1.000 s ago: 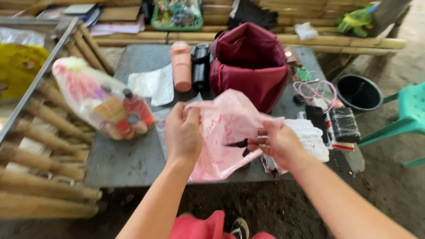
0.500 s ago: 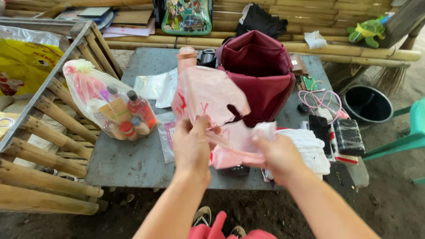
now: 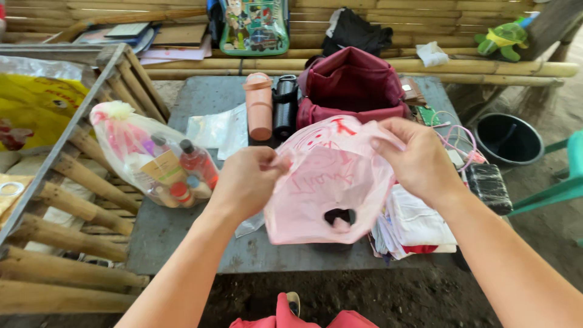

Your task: The person unpacks a maroon backpack, removes folded clothes and toiletries, then repacks them into a clear drawstring bag and a pink plastic bag. They fold a white cloth and place it on the table, then place the packed bags and other items back into the backpack.

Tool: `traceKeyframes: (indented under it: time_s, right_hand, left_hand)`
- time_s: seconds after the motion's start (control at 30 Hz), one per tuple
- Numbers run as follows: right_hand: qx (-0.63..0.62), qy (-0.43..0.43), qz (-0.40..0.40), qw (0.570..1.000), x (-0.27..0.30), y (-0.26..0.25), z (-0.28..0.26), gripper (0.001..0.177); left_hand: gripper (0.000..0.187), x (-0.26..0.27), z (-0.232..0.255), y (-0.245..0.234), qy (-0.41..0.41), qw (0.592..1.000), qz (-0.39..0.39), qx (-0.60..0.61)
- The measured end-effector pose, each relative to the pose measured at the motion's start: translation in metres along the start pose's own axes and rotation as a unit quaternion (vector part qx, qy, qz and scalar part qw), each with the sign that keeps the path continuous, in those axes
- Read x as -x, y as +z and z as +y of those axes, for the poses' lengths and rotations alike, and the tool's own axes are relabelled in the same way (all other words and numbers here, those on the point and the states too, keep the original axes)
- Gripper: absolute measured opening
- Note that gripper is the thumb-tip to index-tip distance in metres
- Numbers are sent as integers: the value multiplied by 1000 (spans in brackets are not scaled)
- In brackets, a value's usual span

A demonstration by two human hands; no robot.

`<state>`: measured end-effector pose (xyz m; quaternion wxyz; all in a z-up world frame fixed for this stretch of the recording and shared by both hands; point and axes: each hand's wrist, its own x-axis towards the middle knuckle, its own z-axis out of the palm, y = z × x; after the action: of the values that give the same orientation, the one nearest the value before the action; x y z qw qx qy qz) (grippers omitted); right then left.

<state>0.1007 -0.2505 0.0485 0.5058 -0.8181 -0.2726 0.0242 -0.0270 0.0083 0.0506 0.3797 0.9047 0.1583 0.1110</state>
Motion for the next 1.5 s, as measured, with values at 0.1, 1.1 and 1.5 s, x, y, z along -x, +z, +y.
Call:
traceKeyframes:
  time_s: [0.1,1.1,1.5]
  right_hand:
    - [71,53,22,996,-5,-9,0,56]
    - [189,-284,26,940,-55,38,-82,13]
    - [328,-104,-268,900,-14,76,-64,43]
  left_hand:
    - [38,-4,6,5,-147,984,-6,97]
    - [23,-51,43,-18,171,962,92,-190]
    - [18,-57,50,-42,196,958,204,-41]
